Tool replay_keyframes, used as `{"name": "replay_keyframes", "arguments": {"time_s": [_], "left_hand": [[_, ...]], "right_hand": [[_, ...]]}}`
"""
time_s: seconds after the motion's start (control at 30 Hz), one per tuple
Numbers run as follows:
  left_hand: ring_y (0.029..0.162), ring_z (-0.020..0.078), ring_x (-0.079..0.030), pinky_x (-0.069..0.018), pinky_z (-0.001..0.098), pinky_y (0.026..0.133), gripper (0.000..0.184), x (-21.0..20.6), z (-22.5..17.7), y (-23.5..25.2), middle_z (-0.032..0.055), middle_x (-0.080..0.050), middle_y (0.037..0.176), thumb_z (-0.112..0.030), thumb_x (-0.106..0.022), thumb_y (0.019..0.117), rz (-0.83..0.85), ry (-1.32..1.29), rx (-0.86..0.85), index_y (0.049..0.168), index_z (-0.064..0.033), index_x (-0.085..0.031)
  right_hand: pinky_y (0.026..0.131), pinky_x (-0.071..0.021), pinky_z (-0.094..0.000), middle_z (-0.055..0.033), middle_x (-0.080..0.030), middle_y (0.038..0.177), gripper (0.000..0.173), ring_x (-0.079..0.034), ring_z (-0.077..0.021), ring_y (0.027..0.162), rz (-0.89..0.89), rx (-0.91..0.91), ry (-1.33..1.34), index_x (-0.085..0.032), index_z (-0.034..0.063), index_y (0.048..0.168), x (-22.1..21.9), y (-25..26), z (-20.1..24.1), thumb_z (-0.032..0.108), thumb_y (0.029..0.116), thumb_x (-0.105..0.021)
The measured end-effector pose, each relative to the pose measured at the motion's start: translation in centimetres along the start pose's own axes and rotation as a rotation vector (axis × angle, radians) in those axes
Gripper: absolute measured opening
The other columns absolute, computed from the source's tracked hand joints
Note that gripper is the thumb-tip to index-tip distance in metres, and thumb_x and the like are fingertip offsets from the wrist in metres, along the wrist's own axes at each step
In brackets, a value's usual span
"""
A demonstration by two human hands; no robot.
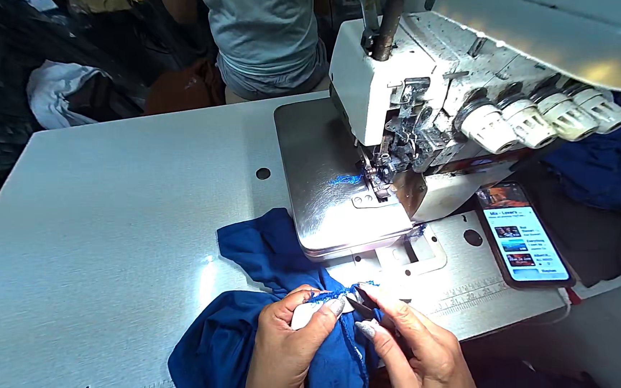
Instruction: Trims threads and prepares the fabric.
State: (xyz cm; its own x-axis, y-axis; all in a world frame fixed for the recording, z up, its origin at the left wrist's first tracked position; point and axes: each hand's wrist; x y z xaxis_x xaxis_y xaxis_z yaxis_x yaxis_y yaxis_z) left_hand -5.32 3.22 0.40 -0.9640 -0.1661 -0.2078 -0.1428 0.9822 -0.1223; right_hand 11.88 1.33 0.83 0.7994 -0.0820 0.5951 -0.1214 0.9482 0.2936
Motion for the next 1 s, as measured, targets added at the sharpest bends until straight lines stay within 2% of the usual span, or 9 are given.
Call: {"name": "replay_keyframes", "arguments": {"time_s": [0.13, 0.3, 0.47, 0.57, 0.6, 0.63, 0.73, 0.87, 1.0], "left_hand": [[0.078, 0.0070, -0.071, -0.0606, 0.0225, 0.074, 0.007, 0.1, 0.1, 0.0, 0.0046, -0.075, 0.085, 0.000, -0.074, 0.0792, 0.013, 0.002, -0.016, 0.086, -0.0008, -0.077], [0.079, 0.0075, -0.071, -0.0603, 0.0223, 0.074, 0.006, 0.2, 0.2, 0.0, 0.0050, -0.074, 0.086, -0.001, -0.075, 0.0800, 0.026, 0.016, -0.032, 0.085, -0.0011, -0.077], [0.077, 0.0063, -0.070, -0.0597, 0.0217, 0.073, 0.005, 0.3, 0.4, 0.0, 0.0037, -0.074, 0.085, -0.002, -0.074, 0.0809, 0.047, 0.041, -0.056, 0.085, -0.0019, -0.077], [0.076, 0.0046, -0.069, -0.0592, 0.0207, 0.072, 0.004, 0.4, 0.3, 0.1, 0.0010, -0.073, 0.084, -0.004, -0.074, 0.0813, 0.082, 0.069, -0.050, 0.084, -0.0037, -0.076], [0.076, 0.0041, -0.069, -0.0590, 0.0203, 0.072, 0.004, 0.4, 0.3, 0.1, 0.0005, -0.073, 0.083, -0.005, -0.074, 0.0816, 0.091, 0.067, -0.045, 0.084, -0.0039, -0.076], [0.075, 0.0042, -0.069, -0.0588, 0.0203, 0.071, 0.004, 0.4, 0.3, 0.0, 0.0006, -0.073, 0.082, -0.004, -0.074, 0.0817, 0.084, 0.048, -0.029, 0.085, -0.0038, -0.076], [0.072, 0.0053, -0.070, -0.0598, 0.0215, 0.068, 0.006, 0.2, -0.1, 0.0, 0.0022, -0.074, 0.079, 0.000, -0.073, 0.0814, 0.035, -0.031, 0.035, 0.086, -0.0027, -0.076], [0.073, 0.0069, -0.070, -0.0602, 0.0226, 0.070, 0.005, 0.2, 0.0, -0.1, 0.0040, -0.074, 0.081, -0.001, -0.074, 0.0815, 0.013, -0.025, 0.033, 0.086, -0.0015, -0.076], [0.077, 0.0067, -0.071, -0.0604, 0.0224, 0.073, 0.006, 0.2, 0.1, 0.0, 0.0036, -0.075, 0.085, -0.001, -0.074, 0.0806, 0.017, -0.011, -0.005, 0.086, -0.0018, -0.077]], "right_hand": [[0.062, -0.0541, -0.0284, -0.0095, -0.074, 0.089, 0.031, -0.067, -0.0124, 0.069, 0.015, -0.052, -0.012, -0.073, 0.0035, 0.124, 0.4, 0.0, 0.4, 0.021, 0.1018, -0.060], [0.059, -0.0523, -0.0290, -0.0089, -0.073, 0.085, 0.031, -0.064, -0.0126, 0.066, 0.028, -0.073, -0.023, -0.073, 0.0046, 0.125, 0.5, 0.0, 0.5, 0.022, 0.1026, -0.059], [0.055, -0.0487, -0.0232, -0.0063, -0.069, 0.082, 0.032, -0.059, -0.0089, 0.063, -0.007, 0.012, -0.057, -0.072, 0.0053, 0.126, -0.1, -0.1, 0.0, 0.018, 0.0994, -0.060], [0.073, -0.0555, -0.0225, -0.0127, -0.074, 0.092, 0.028, -0.068, -0.0095, 0.078, -0.047, -0.037, 0.089, -0.072, -0.0038, 0.120, -0.6, 0.0, 0.4, 0.013, 0.1002, -0.060], [0.077, -0.0552, -0.0204, -0.0140, -0.074, 0.093, 0.028, -0.067, -0.0076, 0.080, -0.082, -0.051, 0.187, -0.069, -0.0088, 0.118, -1.0, 0.0, 0.3, 0.010, 0.0994, -0.060], [0.075, -0.0543, -0.0176, -0.0118, -0.071, 0.090, 0.028, -0.064, -0.0043, 0.078, -0.115, -0.052, 0.278, -0.066, -0.0110, 0.118, -1.6, -0.1, 0.0, 0.007, 0.0985, -0.059], [0.072, -0.0526, -0.0140, -0.0072, -0.070, 0.093, 0.032, -0.060, 0.0006, 0.075, -0.113, -0.018, 0.339, -0.063, -0.0086, 0.125, -1.8, -0.2, -0.7, 0.007, 0.0974, -0.062], [0.070, -0.0540, -0.0183, -0.0084, -0.073, 0.093, 0.032, -0.064, -0.0049, 0.076, -0.033, 0.000, 0.105, -0.070, -0.0003, 0.125, -0.6, -0.3, -0.1, 0.014, 0.0976, -0.063], [0.069, -0.0555, -0.0214, -0.0084, -0.074, 0.094, 0.031, -0.066, -0.0068, 0.075, -0.018, -0.032, 0.072, -0.071, 0.0008, 0.125, -0.5, -0.2, 0.1, 0.017, 0.0994, -0.061]]}}
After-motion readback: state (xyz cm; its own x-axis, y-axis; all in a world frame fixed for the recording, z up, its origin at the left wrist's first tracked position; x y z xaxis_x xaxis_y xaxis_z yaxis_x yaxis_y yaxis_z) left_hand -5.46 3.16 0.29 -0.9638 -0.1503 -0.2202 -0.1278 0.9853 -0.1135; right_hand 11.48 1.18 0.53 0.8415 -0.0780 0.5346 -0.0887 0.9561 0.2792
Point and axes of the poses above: each hand's wrist, its own y-axis towards the middle knuckle, its own x-axis out of the back of the hand, z = x × y
